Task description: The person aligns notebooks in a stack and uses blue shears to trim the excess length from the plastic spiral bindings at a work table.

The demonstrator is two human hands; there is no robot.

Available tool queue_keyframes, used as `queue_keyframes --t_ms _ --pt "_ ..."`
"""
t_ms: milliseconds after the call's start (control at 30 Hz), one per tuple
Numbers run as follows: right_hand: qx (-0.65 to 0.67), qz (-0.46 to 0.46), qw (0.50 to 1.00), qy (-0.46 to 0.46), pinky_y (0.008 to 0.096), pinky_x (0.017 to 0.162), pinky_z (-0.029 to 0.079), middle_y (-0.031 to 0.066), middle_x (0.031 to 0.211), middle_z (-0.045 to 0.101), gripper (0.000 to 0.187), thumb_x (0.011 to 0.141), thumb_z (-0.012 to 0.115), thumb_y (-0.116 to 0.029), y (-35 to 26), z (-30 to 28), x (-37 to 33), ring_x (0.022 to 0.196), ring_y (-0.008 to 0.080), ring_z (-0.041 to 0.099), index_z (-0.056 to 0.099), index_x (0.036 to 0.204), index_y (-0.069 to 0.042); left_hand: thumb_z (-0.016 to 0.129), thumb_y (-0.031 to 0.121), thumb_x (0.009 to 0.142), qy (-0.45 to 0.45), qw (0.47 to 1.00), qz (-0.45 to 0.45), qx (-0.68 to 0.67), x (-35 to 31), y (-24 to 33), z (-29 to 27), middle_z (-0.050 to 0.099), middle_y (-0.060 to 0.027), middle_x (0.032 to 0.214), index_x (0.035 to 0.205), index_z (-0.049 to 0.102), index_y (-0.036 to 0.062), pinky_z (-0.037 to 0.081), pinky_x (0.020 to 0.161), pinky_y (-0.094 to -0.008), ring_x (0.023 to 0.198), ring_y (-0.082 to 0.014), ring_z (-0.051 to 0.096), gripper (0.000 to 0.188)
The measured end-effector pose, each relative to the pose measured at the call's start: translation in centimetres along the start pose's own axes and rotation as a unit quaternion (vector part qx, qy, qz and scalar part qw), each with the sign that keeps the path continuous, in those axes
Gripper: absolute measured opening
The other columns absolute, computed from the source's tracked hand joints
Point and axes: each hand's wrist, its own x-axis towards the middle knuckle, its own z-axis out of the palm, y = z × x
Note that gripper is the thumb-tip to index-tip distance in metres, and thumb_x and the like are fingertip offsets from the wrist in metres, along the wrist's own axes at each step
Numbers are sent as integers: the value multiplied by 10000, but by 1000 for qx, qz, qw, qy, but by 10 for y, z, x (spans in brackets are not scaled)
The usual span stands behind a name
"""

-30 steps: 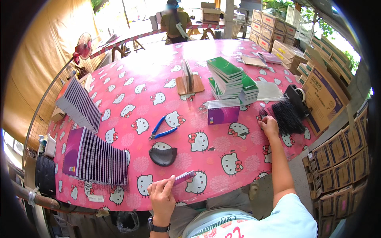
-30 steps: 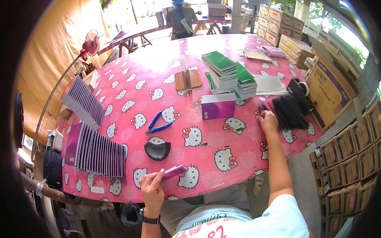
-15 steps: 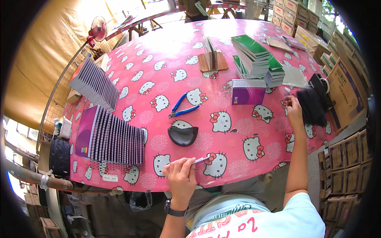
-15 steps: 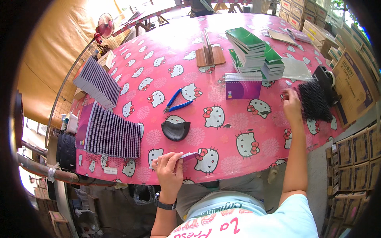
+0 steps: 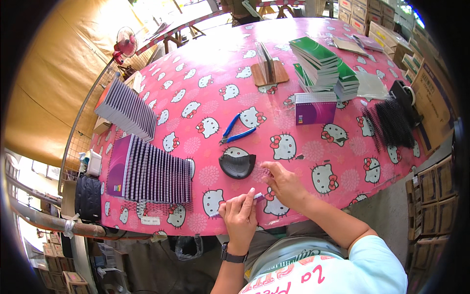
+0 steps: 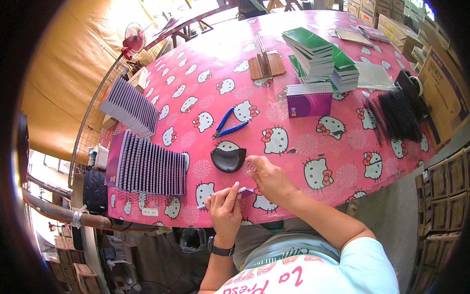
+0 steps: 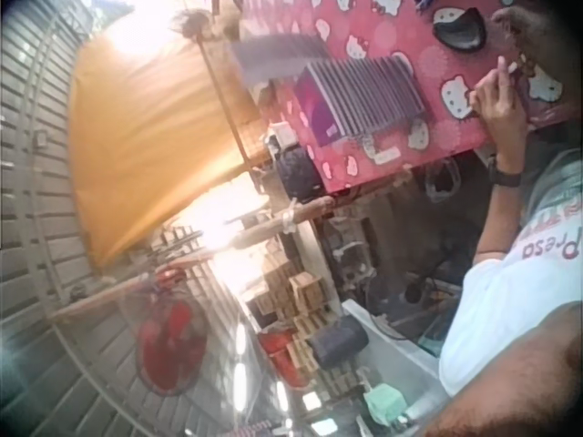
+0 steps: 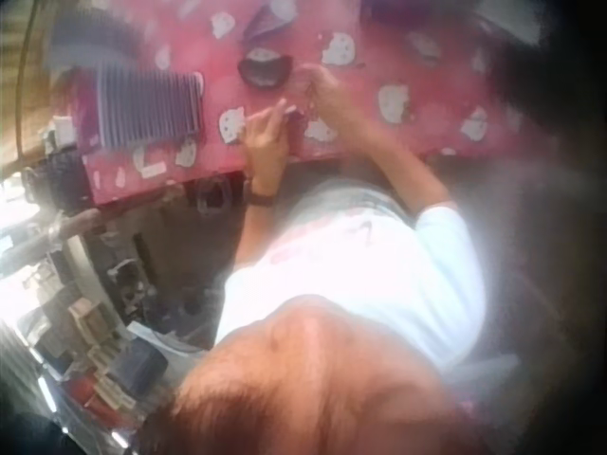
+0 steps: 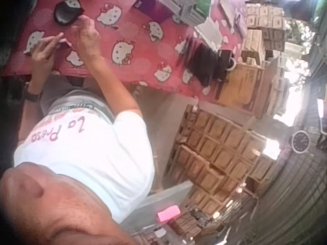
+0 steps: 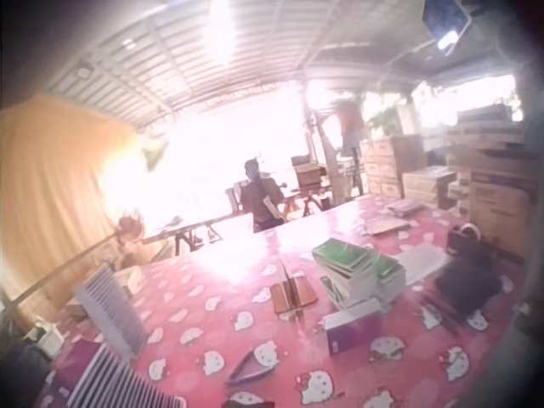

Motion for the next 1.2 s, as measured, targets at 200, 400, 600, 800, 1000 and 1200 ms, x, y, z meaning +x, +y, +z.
queue_keyframes --t_ms 200,400,600,800,1000,1200 --pt "64 -99 981 -156 327 652 509 89 881 549 350 790 619 61 -5 -32 -2 744 236 592 633 1109 -82 709 103 776 10 1000 -6 -13 0 0 -1 603 -1 859 1060 705 134 340 779 -322 811 -161 543 285" --pt "37 -119 979 -161 375 678 509 88 872 536 224 730 669 19 -10 -37 10 765 274 600 631 937 -56 711 109 769 -3 1000 0 -31 5 -1 -4 592 8 808 983 714 130 329 759 -318 775 -158 538 215" --pt "14 -267 955 -127 336 667 498 66 872 580 219 730 680 32 2 -24 15 744 241 605 657 926 -64 710 93 758 -24 999 -4 -39 6 -1 -7 598 16 838 977 707 140 336 775 -327 809 -161 549 225" --pt "62 5 939 -339 375 714 502 149 1011 625 312 866 641 -191 -12 -42 18 859 310 626 586 1142 -60 708 134 770 -11 997 -44 -60 9 10 -11 600 23 882 1011 685 157 325 793 -360 837 -165 545 243" --pt "-160 -18 958 -239 431 772 508 163 1047 619 489 884 583 -420 -7 -25 63 932 316 636 496 1289 -159 684 252 813 -96 995 -22 2 3 5 -5 595 -2 916 986 655 162 276 864 -407 886 -176 545 197" --pt "-174 -63 966 -178 416 785 504 156 979 588 318 869 595 -395 22 12 80 905 346 613 621 1016 -114 606 319 873 -89 996 -15 12 10 13 -12 595 19 938 912 638 159 247 919 -452 926 -175 543 167"
